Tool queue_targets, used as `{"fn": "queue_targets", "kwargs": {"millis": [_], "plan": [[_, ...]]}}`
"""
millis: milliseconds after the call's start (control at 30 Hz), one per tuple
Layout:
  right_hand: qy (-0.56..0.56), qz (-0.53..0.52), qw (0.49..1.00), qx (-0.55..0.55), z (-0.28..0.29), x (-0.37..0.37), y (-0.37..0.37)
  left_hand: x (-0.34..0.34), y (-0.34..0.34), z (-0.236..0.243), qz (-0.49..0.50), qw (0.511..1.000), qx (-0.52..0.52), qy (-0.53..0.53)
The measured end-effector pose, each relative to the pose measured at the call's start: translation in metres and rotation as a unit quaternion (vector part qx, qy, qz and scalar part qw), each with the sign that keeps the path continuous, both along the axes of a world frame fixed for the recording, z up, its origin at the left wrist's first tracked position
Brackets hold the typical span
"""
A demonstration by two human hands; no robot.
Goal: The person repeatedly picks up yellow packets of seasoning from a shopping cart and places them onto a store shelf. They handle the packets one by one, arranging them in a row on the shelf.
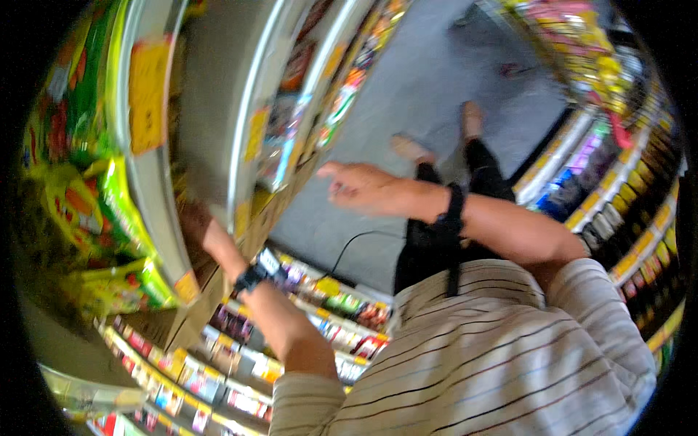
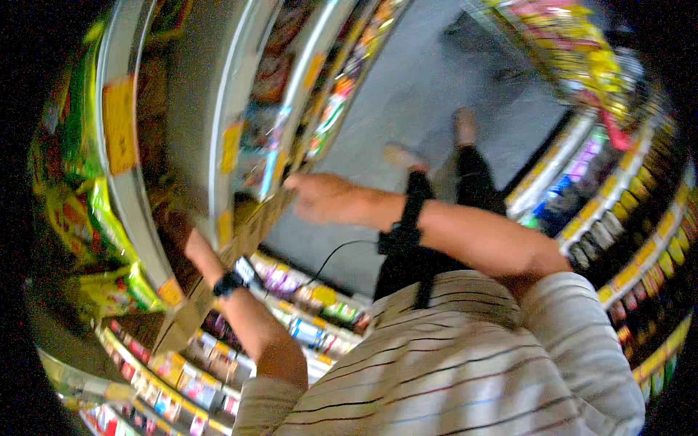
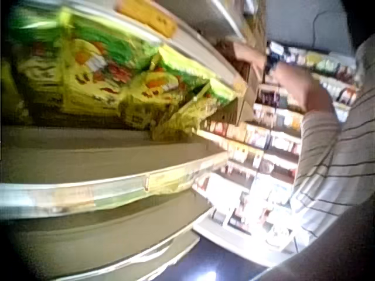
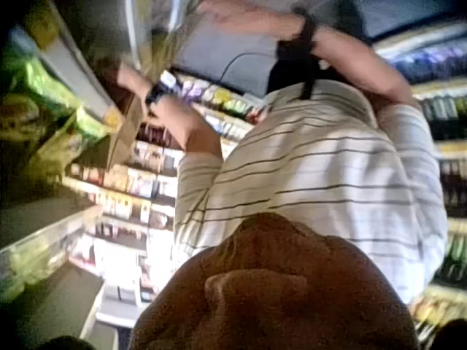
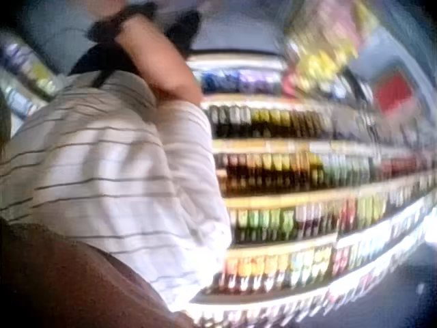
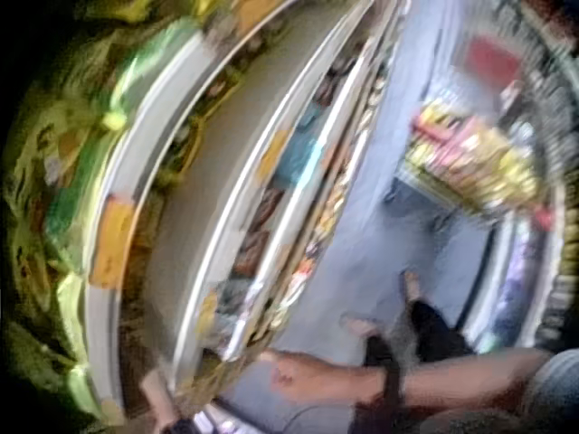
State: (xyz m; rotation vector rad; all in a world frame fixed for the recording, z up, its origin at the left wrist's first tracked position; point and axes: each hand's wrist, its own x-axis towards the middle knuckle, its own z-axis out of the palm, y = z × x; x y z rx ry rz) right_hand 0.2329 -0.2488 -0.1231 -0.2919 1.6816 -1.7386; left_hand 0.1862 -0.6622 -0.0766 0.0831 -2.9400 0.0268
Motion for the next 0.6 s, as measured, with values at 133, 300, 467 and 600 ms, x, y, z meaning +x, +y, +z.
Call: {"fn": "queue_targets", "kwargs": {"millis": [133,300,467,600], "plan": [[0.005,-0.065,0.997,0.037,0.015,-0.007,0.075,0.021,0.212,0.034,0.072,0.950,0.305,0.012],[-0.094,-0.209,0.973,-0.005,0.055,-0.017,0.191,0.044,0.316,0.062,0.044,0.906,0.420,-0.030],[-0.016,-0.350,0.935,0.045,0.125,-0.035,0.350,0.038,0.382,0.068,-0.004,0.837,0.540,-0.088],[0.144,-0.433,0.856,0.244,0.078,-0.047,0.471,0.031,0.434,0.079,-0.034,0.825,0.556,-0.091]]}}
